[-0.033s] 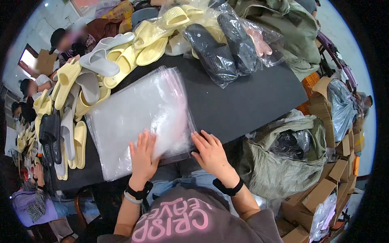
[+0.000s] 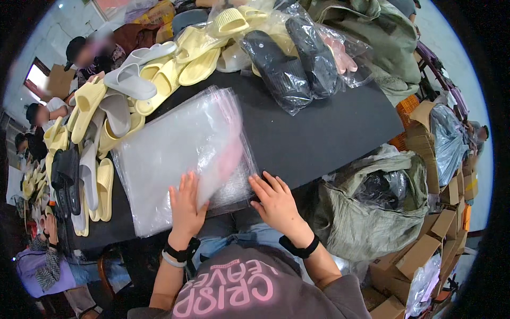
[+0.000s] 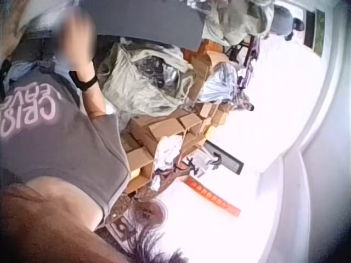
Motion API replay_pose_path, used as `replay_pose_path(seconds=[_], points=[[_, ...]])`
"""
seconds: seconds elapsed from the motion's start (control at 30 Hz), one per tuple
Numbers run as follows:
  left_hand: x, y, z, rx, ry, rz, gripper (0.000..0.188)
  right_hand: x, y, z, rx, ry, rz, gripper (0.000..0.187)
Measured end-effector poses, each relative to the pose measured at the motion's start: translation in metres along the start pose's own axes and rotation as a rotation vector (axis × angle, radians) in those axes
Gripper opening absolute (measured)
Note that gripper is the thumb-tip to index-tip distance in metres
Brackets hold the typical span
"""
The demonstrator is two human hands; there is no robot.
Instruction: The person places pairs of yellow and black slippers into clear plastic bags on a table. They repeatedly pick up slippers, insert them into bags, and set the packaged pairs aside. Other people in the room perform similar packaging tasks at adjacent tables.
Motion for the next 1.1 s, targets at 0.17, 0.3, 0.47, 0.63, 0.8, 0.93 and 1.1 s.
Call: replay_pose_path(seconds=[0.17,0.3,0.47,0.63,0.8,0.93,1.1], points=[[0.001,-0.003,0.025,0.111,0.089,-0.019,0.062,0.002,0.001,0.003,-0.018,-0.032,0.021,0.063],[0.003,-0.005,0.035,0.034,0.037,-0.064,0.054,-0.002,0.007,0.009,-0.138,-0.054,0.082,0.061],[0.005,0.004,0.038,-0.016,-0.035,-0.088,0.061,-0.002,0.004,0.009,-0.235,-0.011,0.123,0.056],[0.003,0.002,0.018,-0.026,-0.059,-0.083,0.069,-0.004,0.009,0.007,-0.207,0.093,0.097,0.05],[0.001,-0.002,0.002,-0.046,-0.05,-0.086,0.07,-0.011,0.012,0.013,-0.274,0.11,0.042,0.043],[-0.001,-0.004,0.001,0.027,-0.038,-0.091,0.071,-0.014,0.017,0.014,-0.298,0.122,0.039,0.035],[-0.002,-0.004,0.007,0.033,-0.062,-0.093,0.073,-0.017,0.021,0.015,-0.33,0.17,0.027,0.029]])
Point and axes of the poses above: each hand's wrist, its own x-axis away from the middle knuckle, its own z-axis out of the back of the hand, y = z × x, the point moved 10 cm from there along -x, towards the middle knuckle, and after that the axes turned 5 degrees about x, right-handed, at the moved point
